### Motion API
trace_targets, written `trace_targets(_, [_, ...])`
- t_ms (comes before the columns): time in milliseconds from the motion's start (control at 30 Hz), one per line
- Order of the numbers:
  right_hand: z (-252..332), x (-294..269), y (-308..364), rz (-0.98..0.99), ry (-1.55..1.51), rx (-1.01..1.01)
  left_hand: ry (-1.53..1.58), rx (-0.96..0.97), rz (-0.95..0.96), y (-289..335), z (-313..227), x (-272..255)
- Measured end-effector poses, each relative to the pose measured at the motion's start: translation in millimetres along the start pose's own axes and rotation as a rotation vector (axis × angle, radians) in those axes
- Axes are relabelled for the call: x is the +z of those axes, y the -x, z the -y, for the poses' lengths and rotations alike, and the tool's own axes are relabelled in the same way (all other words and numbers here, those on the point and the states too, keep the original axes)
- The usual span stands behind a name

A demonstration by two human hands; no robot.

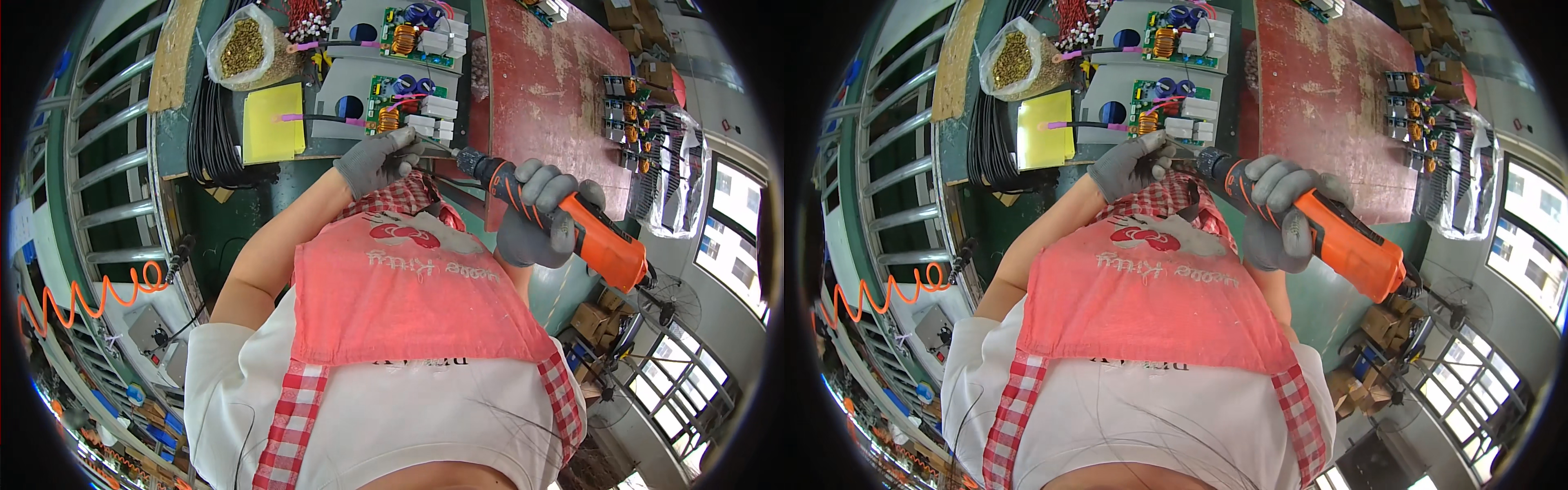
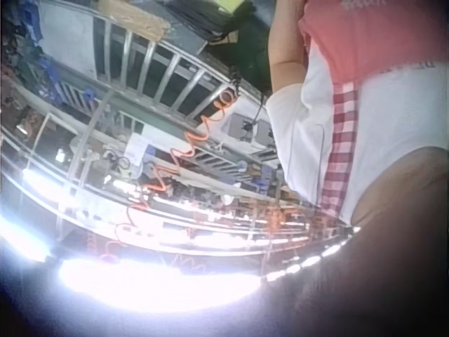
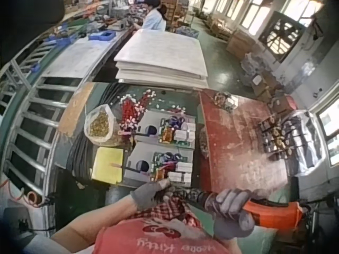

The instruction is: The person assembles an electronic device by placing a circuit board into a metal casing and securing it with a power drill. They then connect wires to the board and use a pneumatic tool to fasten the casing components together on a factory assembly line.

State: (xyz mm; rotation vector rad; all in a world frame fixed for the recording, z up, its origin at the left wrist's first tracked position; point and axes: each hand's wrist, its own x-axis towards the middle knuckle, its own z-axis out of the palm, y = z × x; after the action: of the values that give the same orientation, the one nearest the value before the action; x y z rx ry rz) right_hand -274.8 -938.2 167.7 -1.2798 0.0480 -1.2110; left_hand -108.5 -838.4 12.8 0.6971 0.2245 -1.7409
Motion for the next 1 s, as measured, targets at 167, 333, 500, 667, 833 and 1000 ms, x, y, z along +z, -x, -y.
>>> trace_targets(167, [-6,-1,-2,-0.059,-0.022,-0.009,0.149,-0.006,0.241,-11,-5,3])
trace_targets(333, [-8,-13,-11,-0.067,-0.001,0.003,0.056,0.021,0.006,-12,-16,28])
trace_targets(500, [-11,-20,-19,-0.089,-0.027,0.033,-0.029,0.051,-0.003,-16,-23,37])
trace_targets(667, [-19,-28,-27,-0.093,-0.018,0.003,0.051,0.075,0.007,-24,-26,46])
trace_targets(833, [-22,-35,-34,-0.081,-0.036,-0.013,0.167,0.068,0.016,-34,-29,46])
trace_targets(1000, [-26,-42,-40,-0.089,-0.035,-0.003,0.122,0.094,0.073,-40,-32,47])
